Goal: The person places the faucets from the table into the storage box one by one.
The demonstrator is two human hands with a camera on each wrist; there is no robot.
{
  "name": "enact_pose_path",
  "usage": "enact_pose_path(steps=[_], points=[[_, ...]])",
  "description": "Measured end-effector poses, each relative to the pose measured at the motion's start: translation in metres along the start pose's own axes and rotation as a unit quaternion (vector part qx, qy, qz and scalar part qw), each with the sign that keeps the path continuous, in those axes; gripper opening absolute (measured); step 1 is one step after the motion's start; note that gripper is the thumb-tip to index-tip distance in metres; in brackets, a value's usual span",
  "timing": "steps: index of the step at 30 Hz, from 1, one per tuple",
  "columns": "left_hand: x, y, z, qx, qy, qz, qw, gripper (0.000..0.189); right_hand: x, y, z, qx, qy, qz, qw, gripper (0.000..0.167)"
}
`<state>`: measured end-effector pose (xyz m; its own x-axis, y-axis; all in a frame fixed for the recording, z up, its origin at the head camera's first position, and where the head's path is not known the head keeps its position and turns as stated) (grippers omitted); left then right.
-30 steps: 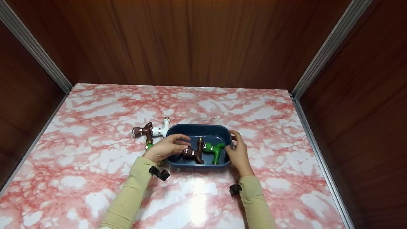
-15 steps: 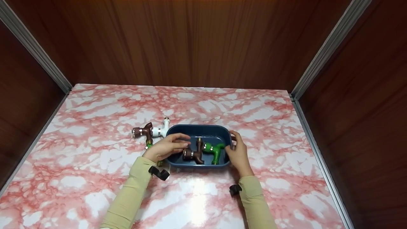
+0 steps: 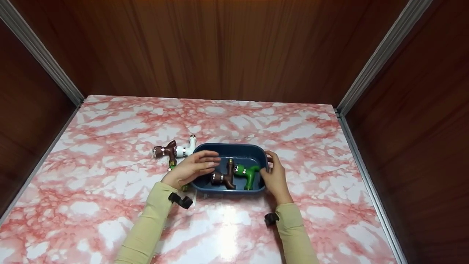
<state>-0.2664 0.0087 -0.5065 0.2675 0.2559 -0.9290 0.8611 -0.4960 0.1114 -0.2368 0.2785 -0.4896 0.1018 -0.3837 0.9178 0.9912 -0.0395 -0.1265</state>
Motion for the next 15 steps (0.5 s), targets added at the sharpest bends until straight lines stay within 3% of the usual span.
enact_pose_path(steps=[15], points=[[0.0007,0.002,0.0025,0.013,0.063,-0.052,0.9966,0.046,0.007,0.0001,0.0015,0.016,0.007,0.0,0.9998,0.055]])
Point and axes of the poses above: each hand's wrist, its own y-axis away from the middle knuckle, its own z-axis out of the back of the hand, x = y × z, the point moved 3 cm from there along -y, towards the middle knuckle, and after that the axes turned 3 degrees about -x, right-handed, at the moved point
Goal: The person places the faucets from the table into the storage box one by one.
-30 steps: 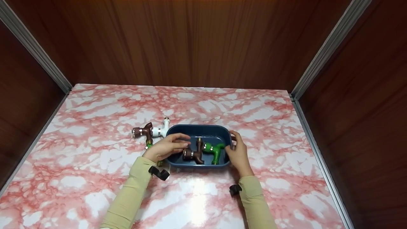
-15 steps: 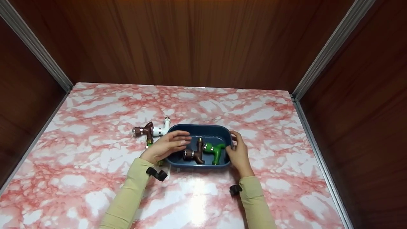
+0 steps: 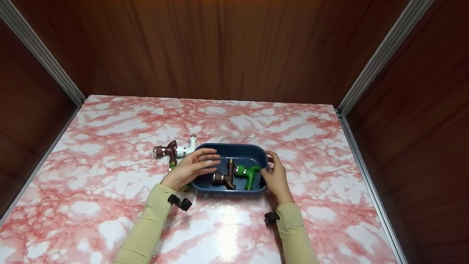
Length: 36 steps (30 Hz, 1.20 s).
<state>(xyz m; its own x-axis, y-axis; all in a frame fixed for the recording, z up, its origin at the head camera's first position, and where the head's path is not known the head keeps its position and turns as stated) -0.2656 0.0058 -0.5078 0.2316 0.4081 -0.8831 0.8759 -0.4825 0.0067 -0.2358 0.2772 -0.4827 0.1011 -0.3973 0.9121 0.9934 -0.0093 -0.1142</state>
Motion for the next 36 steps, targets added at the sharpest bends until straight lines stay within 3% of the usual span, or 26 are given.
enact_pose_path(steps=[13,21,29,36], points=[[-0.004,0.002,0.0,0.02,0.013,-0.021,0.9995,0.05,0.01,0.001,-0.004,-0.025,0.047,0.007,0.9986,0.052],[-0.014,0.008,0.003,0.001,-0.021,-0.042,0.9989,0.041,0.009,-0.001,-0.004,-0.031,0.06,0.017,0.9975,0.052],[-0.02,0.016,0.016,-0.026,-0.019,-0.042,0.9986,0.049,0.008,-0.001,-0.004,-0.024,0.055,0.014,0.9981,0.052],[-0.026,0.024,0.021,-0.03,-0.03,-0.049,0.9979,0.049,0.005,0.001,-0.005,-0.025,0.047,0.008,0.9985,0.053]])
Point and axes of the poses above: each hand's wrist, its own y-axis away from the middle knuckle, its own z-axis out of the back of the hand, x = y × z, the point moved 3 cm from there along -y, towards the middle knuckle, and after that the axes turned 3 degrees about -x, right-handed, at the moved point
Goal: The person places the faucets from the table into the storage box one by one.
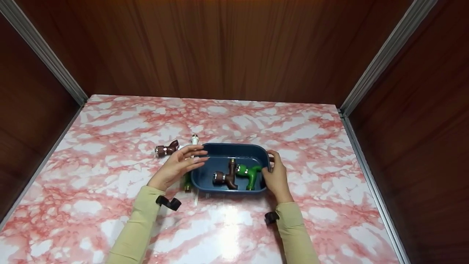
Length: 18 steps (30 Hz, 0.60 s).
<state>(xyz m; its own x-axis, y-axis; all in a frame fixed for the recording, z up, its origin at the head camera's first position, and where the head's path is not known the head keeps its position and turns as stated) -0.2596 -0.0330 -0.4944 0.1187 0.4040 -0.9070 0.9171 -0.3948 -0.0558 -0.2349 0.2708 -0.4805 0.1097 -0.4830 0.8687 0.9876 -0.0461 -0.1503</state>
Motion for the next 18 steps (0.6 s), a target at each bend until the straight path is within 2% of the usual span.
enact_pose_path(steps=[18], points=[[-0.017,0.01,0.013,-0.012,0.011,-0.021,0.9996,0.047,0.0,0.0,0.0,0.0,-0.005,-0.004,1.0,0.053]])
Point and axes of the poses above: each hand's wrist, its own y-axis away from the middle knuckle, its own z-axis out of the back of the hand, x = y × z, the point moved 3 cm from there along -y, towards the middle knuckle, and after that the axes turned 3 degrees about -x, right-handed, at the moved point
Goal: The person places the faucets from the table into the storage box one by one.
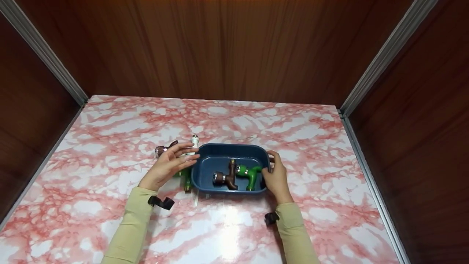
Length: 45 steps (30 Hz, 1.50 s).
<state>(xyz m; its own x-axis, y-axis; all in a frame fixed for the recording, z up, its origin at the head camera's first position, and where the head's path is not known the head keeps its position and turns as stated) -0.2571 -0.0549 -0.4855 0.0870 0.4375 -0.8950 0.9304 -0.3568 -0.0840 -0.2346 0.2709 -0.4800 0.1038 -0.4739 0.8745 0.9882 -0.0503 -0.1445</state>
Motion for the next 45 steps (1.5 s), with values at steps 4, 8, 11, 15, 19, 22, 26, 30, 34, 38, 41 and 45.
enact_pose_path(steps=[4,8,11,15,19,22,26,30,34,38,41,45], points=[[-0.001,0.002,0.005,-0.007,-0.007,0.0,0.9999,0.05,-0.003,-0.002,-0.001,-0.005,-0.002,0.004,1.0,0.053],[-0.004,0.004,0.01,-0.01,-0.011,-0.007,0.9999,0.051,-0.018,-0.007,-0.002,-0.008,-0.007,0.009,0.9999,0.054],[-0.007,0.005,0.014,-0.014,-0.014,-0.014,0.9997,0.049,-0.032,-0.011,-0.003,-0.012,0.005,0.011,0.9999,0.054],[-0.011,0.007,0.02,-0.021,-0.02,-0.017,0.9994,0.049,-0.042,-0.013,-0.005,-0.016,0.009,0.011,0.9998,0.055],[-0.014,0.008,0.027,-0.026,-0.018,-0.025,0.9992,0.05,-0.04,-0.013,-0.005,-0.016,0.006,0.006,0.9998,0.055],[-0.018,0.009,0.033,-0.038,-0.015,-0.032,0.9986,0.049,-0.031,-0.01,-0.004,-0.012,0.001,0.001,0.9999,0.054],[-0.022,0.011,0.04,-0.057,-0.011,-0.036,0.9976,0.049,-0.012,-0.004,-0.002,-0.006,-0.012,0.0,0.9999,0.054],[-0.026,0.013,0.046,-0.075,-0.022,-0.033,0.9964,0.048,-0.001,0.0,-0.001,-0.002,-0.013,-0.003,0.9999,0.054],[-0.03,0.015,0.052,-0.087,-0.024,-0.035,0.9953,0.048,0.0,0.001,-0.001,-0.005,-0.011,-0.002,0.9999,0.053],[-0.033,0.017,0.059,-0.093,-0.016,-0.04,0.9948,0.047,-0.001,0.0,-0.001,-0.002,-0.016,0.0,0.9999,0.053],[-0.035,0.018,0.063,-0.099,-0.017,-0.038,0.9942,0.044,-0.001,0.0,-0.001,0.001,-0.018,-0.002,0.9998,0.053],[-0.037,0.019,0.069,-0.109,-0.01,-0.032,0.9935,0.044,-0.001,0.0,-0.001,0.002,-0.008,-0.003,1.0,0.053]])
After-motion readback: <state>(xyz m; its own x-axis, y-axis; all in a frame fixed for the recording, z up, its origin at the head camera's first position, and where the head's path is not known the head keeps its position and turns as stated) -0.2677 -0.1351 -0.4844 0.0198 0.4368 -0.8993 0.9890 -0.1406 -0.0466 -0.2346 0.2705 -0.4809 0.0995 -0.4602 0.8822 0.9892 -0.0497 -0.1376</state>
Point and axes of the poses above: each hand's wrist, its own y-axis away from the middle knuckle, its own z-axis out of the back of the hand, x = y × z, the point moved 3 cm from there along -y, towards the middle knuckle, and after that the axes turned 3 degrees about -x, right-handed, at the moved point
